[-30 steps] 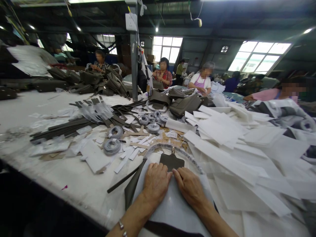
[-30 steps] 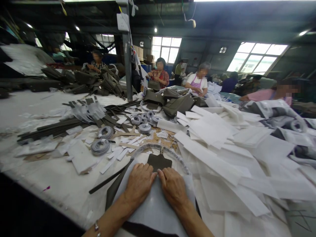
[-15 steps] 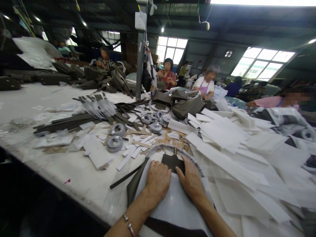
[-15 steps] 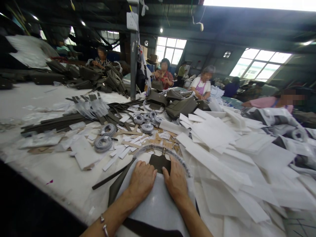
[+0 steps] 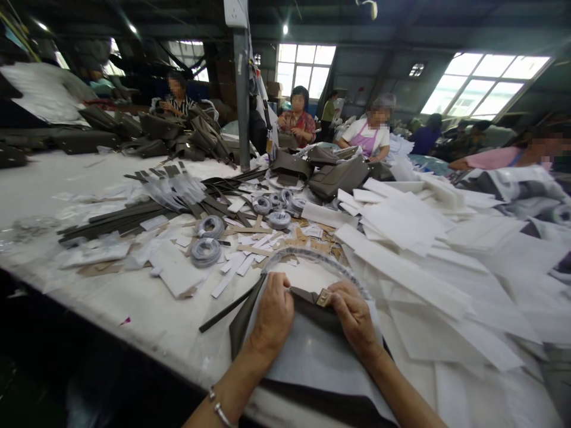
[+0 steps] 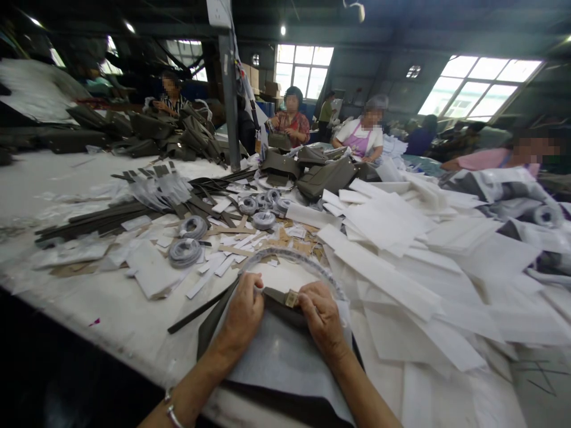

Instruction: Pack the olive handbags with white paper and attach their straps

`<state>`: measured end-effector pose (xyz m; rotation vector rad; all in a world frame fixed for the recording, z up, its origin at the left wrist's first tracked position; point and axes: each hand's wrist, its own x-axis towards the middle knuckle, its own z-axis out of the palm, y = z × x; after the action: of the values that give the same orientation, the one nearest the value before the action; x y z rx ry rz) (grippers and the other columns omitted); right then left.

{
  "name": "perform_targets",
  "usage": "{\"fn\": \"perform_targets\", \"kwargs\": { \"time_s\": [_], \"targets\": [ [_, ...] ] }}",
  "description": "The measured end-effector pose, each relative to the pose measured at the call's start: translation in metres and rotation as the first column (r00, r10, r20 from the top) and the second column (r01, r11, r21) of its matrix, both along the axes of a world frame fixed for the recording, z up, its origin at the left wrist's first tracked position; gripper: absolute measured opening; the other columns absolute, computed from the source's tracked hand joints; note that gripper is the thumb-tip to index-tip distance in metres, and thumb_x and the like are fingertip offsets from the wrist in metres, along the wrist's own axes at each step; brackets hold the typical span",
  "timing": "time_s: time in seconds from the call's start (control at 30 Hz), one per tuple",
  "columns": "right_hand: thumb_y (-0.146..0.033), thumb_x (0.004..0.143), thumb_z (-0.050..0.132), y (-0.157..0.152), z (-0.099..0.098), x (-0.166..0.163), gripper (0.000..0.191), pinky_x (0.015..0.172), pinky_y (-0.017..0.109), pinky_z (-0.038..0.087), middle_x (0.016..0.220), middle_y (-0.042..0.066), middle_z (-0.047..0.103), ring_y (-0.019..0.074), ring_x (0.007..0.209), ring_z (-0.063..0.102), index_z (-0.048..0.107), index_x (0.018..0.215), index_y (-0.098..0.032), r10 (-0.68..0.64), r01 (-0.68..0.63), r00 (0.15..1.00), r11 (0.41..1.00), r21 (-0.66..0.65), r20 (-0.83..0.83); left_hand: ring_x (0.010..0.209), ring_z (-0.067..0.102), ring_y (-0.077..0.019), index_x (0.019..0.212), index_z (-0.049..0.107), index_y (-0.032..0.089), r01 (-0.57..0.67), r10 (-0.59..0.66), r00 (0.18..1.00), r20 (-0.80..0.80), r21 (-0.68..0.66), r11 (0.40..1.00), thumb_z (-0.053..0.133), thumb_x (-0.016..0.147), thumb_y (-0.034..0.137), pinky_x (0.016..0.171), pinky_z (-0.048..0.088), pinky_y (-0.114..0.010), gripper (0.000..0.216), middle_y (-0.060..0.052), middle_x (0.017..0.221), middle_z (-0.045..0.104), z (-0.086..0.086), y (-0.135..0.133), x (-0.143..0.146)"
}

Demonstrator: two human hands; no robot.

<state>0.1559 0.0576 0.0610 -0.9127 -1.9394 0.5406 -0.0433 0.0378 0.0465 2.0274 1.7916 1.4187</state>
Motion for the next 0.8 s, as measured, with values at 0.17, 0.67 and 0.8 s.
{"fn": "perform_targets", "kwargs": {
  "time_s": [0.17,0.67,0.8],
  "targets": [
    [-0.032,0.100,0.052,0.000,0.002,-0.009,0.028,0.074,0.034,0.036,0.079,0.001,0.053,0.0193,0.078,0.049,0.049,0.074,-0.021,0.055,-0.052,0.989,0.998,-0.029,0.134,0.102,0.063,-0.0145,0.095,0.056,0.022,0.277,-0.290,0.952,0.097,0.127,0.952,0.035,0.087,-0.001,0.091,0.053,-0.029,0.032,-0.004,0.099,0.064,0.025,-0.013,-0.004],
    [-0.021,0.085,0.069,-0.003,0.004,-0.013,0.024,0.077,0.034,0.038,0.079,0.000,0.056,0.0190,0.081,0.052,0.051,0.069,-0.021,0.070,-0.065,0.953,0.998,-0.026,0.294,0.090,0.062,-0.0140,0.099,0.063,0.020,0.618,-0.577,0.783,0.231,-0.196,0.761,0.034,0.080,-0.003,0.086,0.049,-0.025,0.041,-0.004,0.093,0.065,0.035,-0.053,-0.013],
    [-0.020,0.085,0.069,-0.003,0.003,-0.012,0.023,0.079,0.034,0.038,0.080,0.000,0.056,0.0188,0.081,0.052,0.052,0.070,-0.021,0.079,-0.068,0.957,0.996,-0.049,0.279,0.089,0.061,-0.0147,0.099,0.061,0.020,0.641,-0.616,0.767,0.180,-0.249,0.726,0.036,0.083,0.000,0.084,0.050,-0.025,0.037,-0.003,0.092,0.065,0.037,-0.060,-0.013]
  ]
}}
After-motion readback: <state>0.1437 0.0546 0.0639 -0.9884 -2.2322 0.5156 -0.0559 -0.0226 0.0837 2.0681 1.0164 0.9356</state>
